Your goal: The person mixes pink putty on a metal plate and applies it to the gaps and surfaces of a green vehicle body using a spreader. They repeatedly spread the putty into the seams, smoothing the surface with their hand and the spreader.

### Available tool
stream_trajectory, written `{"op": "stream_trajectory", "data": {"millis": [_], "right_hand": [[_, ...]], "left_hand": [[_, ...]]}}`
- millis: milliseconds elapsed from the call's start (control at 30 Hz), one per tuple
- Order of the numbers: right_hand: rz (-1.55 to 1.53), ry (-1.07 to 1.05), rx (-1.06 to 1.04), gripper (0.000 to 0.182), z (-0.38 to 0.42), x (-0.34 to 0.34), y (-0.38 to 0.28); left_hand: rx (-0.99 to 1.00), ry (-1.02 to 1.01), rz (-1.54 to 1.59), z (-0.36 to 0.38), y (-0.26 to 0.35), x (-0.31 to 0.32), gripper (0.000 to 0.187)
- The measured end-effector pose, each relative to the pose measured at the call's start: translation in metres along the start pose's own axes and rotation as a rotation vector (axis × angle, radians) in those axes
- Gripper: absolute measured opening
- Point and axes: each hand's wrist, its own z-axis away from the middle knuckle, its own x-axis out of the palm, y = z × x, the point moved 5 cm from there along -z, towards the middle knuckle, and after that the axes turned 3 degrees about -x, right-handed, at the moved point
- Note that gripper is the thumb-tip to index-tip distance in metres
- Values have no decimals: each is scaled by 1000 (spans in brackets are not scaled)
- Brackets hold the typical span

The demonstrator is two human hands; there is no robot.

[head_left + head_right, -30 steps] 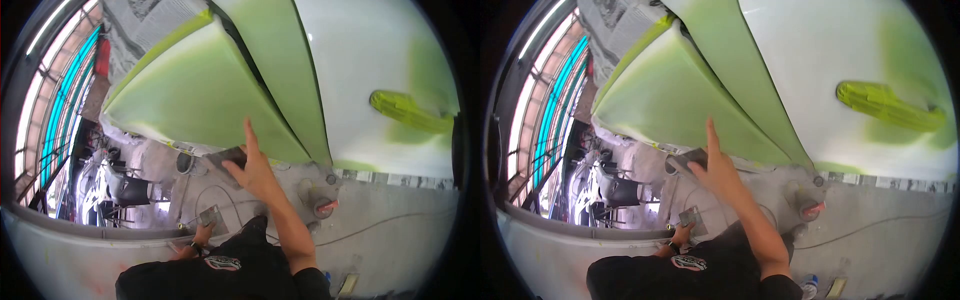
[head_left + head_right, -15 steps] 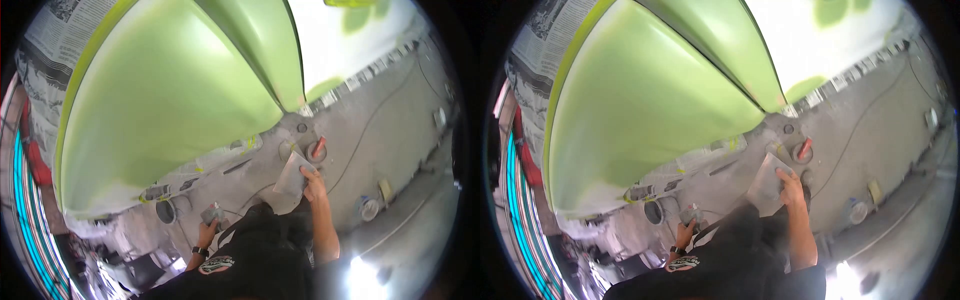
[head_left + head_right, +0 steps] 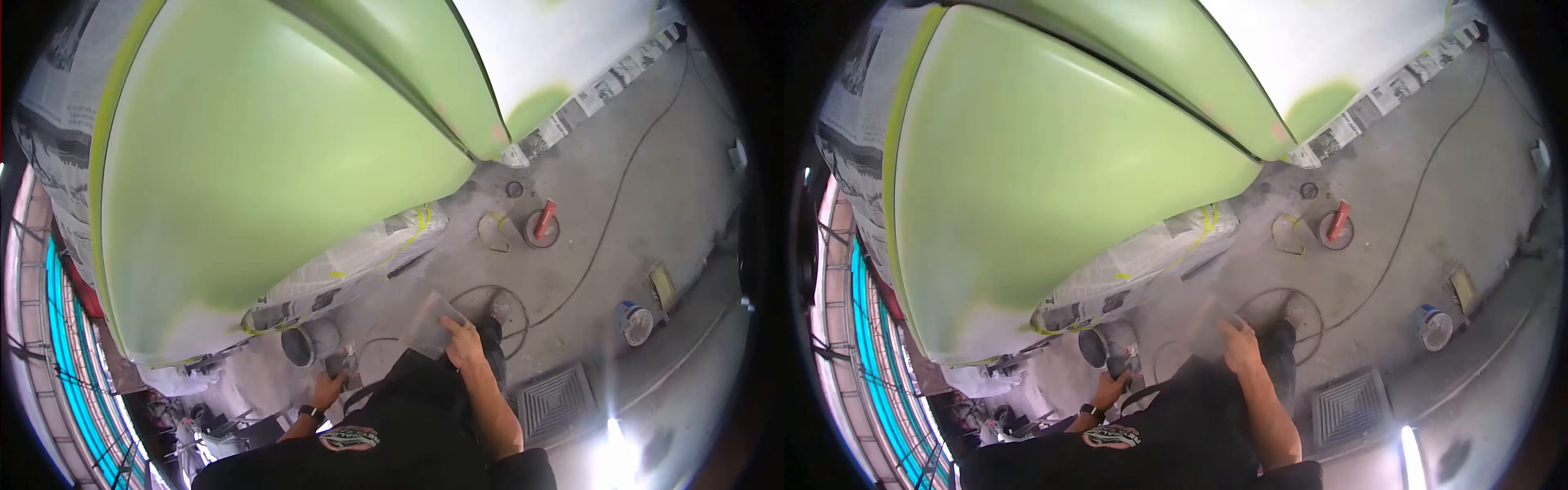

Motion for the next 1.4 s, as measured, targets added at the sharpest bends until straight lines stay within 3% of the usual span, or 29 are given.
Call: {"op": "stream_trajectory", "data": {"millis": [100,200,333,433,633,900,967,1033,1133,1267,1400], "right_hand": [[31,133,-9,41,-16,-43,-10],[-144,109,-80,41,-44,-83,-2],[-265,103,-124,38,-45,-78,-12],[-327,115,-130,38,-48,-85,5],[-457,287,-170,35,-53,-113,59],[-461,290,-153,36,-67,-128,140],[-463,292,-157,33,-69,-134,152],[-471,290,-144,32,-71,-137,153],[-465,289,-131,34,-68,-133,139],[-444,321,-144,35,-68,-132,124],[-469,316,-132,34,-69,-134,123]], "left_hand": [[-11,11,-84,-8,14,6,51],[24,44,-86,-7,23,5,51],[-78,-40,-335,-6,50,4,49],[32,-94,-311,-3,82,11,47],[-7,-264,-418,-34,56,13,47],[-106,-279,-373,-46,39,1,38],[-43,-265,-388,-52,21,-1,50],[25,-271,-384,-54,10,2,51],[-131,-303,-446,-46,19,2,38],[-165,-284,-510,-40,44,7,39],[23,-203,-357,-43,38,7,48]]}}
